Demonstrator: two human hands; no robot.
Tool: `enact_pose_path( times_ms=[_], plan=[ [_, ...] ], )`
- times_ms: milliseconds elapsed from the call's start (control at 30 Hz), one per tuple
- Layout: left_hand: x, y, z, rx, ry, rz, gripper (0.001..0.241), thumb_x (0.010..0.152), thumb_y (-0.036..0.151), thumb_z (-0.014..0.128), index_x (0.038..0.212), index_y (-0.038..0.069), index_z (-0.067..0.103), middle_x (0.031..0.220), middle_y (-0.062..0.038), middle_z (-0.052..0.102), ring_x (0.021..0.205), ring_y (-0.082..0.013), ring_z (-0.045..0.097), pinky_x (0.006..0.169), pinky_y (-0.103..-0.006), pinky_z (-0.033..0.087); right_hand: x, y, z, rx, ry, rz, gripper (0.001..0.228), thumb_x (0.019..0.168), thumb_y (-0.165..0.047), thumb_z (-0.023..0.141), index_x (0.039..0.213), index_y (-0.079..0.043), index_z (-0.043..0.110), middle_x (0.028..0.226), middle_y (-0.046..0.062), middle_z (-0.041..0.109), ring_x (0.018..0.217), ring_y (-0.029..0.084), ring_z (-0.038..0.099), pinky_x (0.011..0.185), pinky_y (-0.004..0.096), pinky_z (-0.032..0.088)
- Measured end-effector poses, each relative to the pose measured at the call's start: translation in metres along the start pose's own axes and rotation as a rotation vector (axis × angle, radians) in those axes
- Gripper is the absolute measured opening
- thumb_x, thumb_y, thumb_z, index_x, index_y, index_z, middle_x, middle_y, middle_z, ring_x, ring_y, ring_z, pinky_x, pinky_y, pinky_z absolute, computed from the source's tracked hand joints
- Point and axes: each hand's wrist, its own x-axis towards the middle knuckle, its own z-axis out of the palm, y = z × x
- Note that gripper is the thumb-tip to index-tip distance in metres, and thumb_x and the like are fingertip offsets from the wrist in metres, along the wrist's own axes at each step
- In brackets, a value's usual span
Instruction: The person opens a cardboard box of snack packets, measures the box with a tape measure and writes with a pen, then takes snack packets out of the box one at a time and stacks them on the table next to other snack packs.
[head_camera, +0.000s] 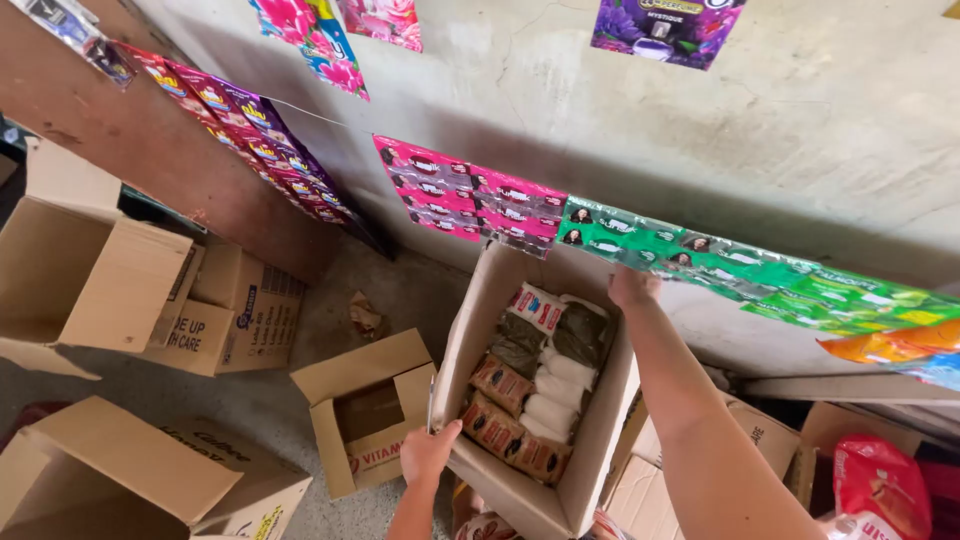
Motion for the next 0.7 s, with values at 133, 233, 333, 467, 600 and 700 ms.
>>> enact_pose_path(
  times_ms=[133,233,333,467,600,700],
  plan=[
    [0.014,-0.019,0.015,0.072,-0.084,0.021,0.046,0.066,0.046,0.075,0.093,0.009,0.080,0.088,-0.020,0.076,0.092,-0.0381,0.075,0.088,-0.0470,0.058,-0.003,0.011,0.009,-0.174,0.057,-0.156,0.029,0.086,-0.033,0.074,0.110,-0.016,0.074,0.132,0.016,0.063,0.119,0.039,0.062,0.096,0.053,0.050],
    [0.026,-0.037,0.030,0.073,0.003,0.115,0.042,0.075,0.041,0.067,0.090,0.004,0.077,0.091,-0.025,0.074,0.094,-0.0414,0.073,0.087,-0.0481,0.058,-0.006,0.011,0.003,-0.137,-0.045,-0.183,0.022,0.095,-0.032,0.069,0.110,-0.016,0.074,0.110,0.019,0.074,0.107,0.042,0.069,0.096,0.053,0.053],
    [0.024,-0.050,0.031,0.078,0.018,0.194,0.038,0.071,0.037,0.067,0.090,0.006,0.077,0.091,-0.026,0.071,0.093,-0.0440,0.069,0.087,-0.0510,0.054,-0.030,0.019,-0.009,-0.070,0.002,-0.216,0.019,0.092,-0.031,0.069,0.102,-0.016,0.074,0.101,0.018,0.074,0.098,0.041,0.072,0.088,0.052,0.057],
    [0.017,-0.042,0.017,0.068,-0.035,0.184,0.035,0.073,0.036,0.066,0.087,0.006,0.077,0.087,-0.023,0.073,0.090,-0.0415,0.071,0.085,-0.0492,0.056,-0.066,0.031,-0.026,-0.074,-0.024,-0.173,0.018,0.096,-0.029,0.065,0.103,-0.014,0.071,0.097,0.021,0.073,0.094,0.043,0.071,0.082,0.053,0.057],
    [0.014,-0.031,0.007,0.106,-0.078,0.187,0.031,0.074,0.034,0.066,0.087,0.009,0.078,0.085,-0.021,0.073,0.087,-0.0399,0.072,0.082,-0.0491,0.057,-0.103,0.054,-0.035,-0.039,-0.026,-0.113,0.018,0.094,-0.029,0.064,0.100,-0.014,0.069,0.092,0.021,0.072,0.090,0.044,0.070,0.078,0.056,0.055],
    [0.021,-0.033,0.002,0.162,-0.040,0.350,0.030,0.074,0.035,0.068,0.083,0.008,0.077,0.084,-0.019,0.072,0.084,-0.0406,0.070,0.078,-0.0515,0.055,-0.136,0.072,-0.033,-0.109,-0.012,-0.042,0.022,0.098,-0.032,0.061,0.103,-0.011,0.067,0.089,0.020,0.073,0.088,0.044,0.071,0.080,0.055,0.057]
  ],
)
